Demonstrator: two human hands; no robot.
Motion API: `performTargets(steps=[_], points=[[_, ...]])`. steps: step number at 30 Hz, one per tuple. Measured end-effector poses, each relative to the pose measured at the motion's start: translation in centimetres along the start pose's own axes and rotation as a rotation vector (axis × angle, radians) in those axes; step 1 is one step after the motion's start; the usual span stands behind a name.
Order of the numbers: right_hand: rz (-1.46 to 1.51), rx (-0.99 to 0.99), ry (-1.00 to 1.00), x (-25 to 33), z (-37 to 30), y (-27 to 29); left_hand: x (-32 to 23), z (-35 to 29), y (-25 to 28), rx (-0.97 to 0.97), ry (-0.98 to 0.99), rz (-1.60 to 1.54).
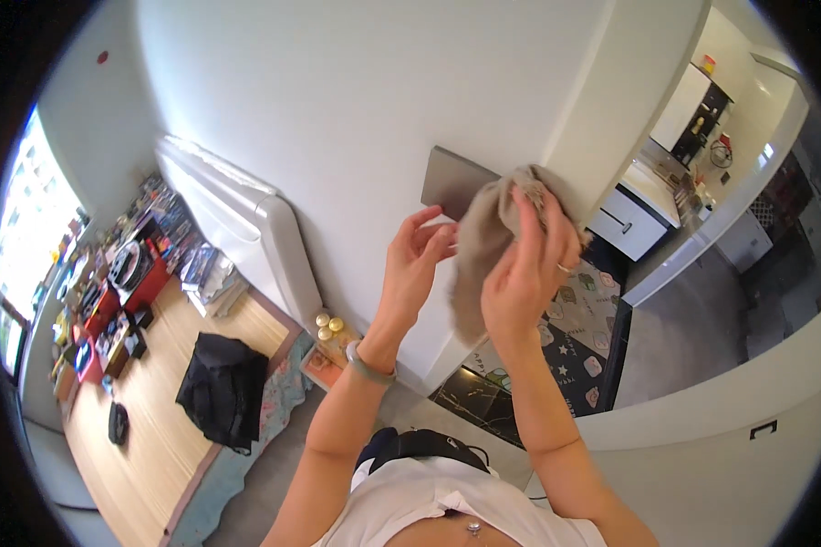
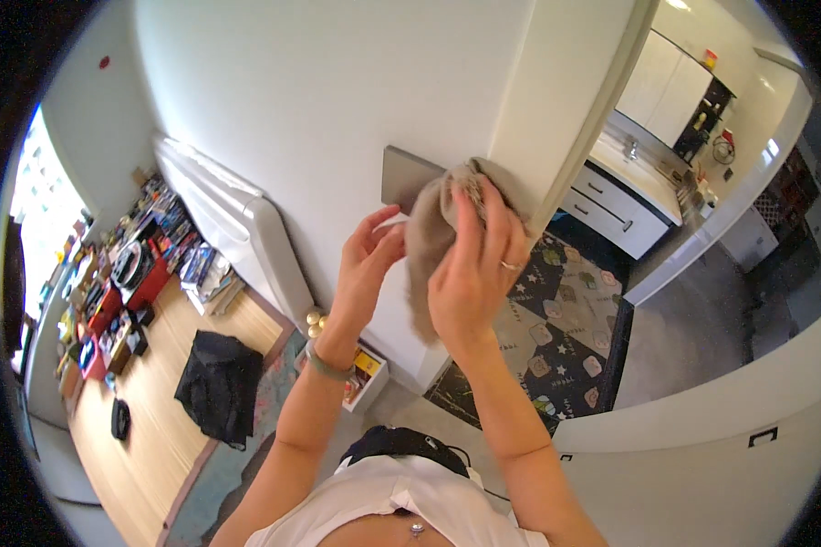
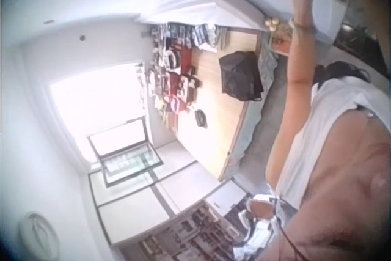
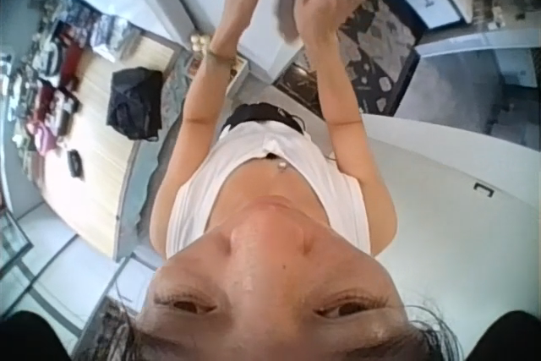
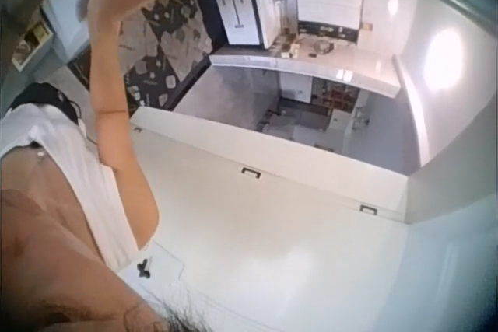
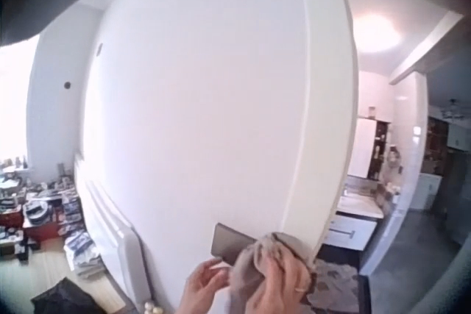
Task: The person wipes door surfaces and walls with a cloth, then sits down and wipes small containers with the cloth.
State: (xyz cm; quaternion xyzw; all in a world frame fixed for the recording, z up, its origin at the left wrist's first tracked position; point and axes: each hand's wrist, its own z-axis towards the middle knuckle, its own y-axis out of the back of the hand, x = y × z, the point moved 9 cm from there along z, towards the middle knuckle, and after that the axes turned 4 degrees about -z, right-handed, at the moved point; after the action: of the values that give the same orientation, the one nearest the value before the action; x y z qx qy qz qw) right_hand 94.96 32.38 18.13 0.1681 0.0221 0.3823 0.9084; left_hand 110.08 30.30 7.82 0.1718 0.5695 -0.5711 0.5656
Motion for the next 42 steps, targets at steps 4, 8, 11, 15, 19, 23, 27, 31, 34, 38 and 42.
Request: performTargets(steps=[4, 8, 11, 15, 19, 23, 27, 31, 34, 38, 42], points=[[-0.098, 0.119, -0.01, 1.5, 0.6, -4.0, 0.7, 0.4, 1.7, -0.102, 0.038, 0.001], [-0.147, 0.083, -0.012, 2.8, 0.7, -5.7, 1.9, 1.7, 2.7, -0.004, 0.179, -0.167], [-0.009, 0.054, 0.044, 3.9, 1.3, -7.4, 2.1, 2.2, 3.1, 0.051, 0.226, -0.189], [0.175, 0.156, 0.26, 3.5, -2.4, -9.6, 2.5, 2.6, 4.2, 0.076, 0.312, -0.256], [0.194, 0.146, 0.225, 1.6, -5.8, -8.6, 2.1, 2.4, 3.4, 0.172, 0.306, -0.328], [0.193, 0.015, 0.166, 2.7, 0.1, -6.6, 1.2, 2.4, 3.2, 0.176, 0.262, -0.304], [0.253, 0.265, 0.269, 3.5, -3.0, -9.4, 2.4, 2.6, 3.5, 0.163, 0.254, -0.31], [0.198, 0.117, 0.161, -0.1, -6.3, -7.2, 2.0, 2.6, 3.9, 0.161, 0.246, -0.305], [0.17, -0.047, 0.144, 1.2, -1.0, -4.5, 1.7, 2.6, 3.6, 0.156, 0.233, -0.291], [0.187, 0.163, 0.179, 1.8, -4.3, -7.3, 1.8, 2.3, 3.7, 0.17, 0.216, -0.247], [0.47, 0.248, -0.088, 1.6, -5.9, -6.3, 0.1, 0.0, 3.9, 0.175, 0.137, -0.022]])
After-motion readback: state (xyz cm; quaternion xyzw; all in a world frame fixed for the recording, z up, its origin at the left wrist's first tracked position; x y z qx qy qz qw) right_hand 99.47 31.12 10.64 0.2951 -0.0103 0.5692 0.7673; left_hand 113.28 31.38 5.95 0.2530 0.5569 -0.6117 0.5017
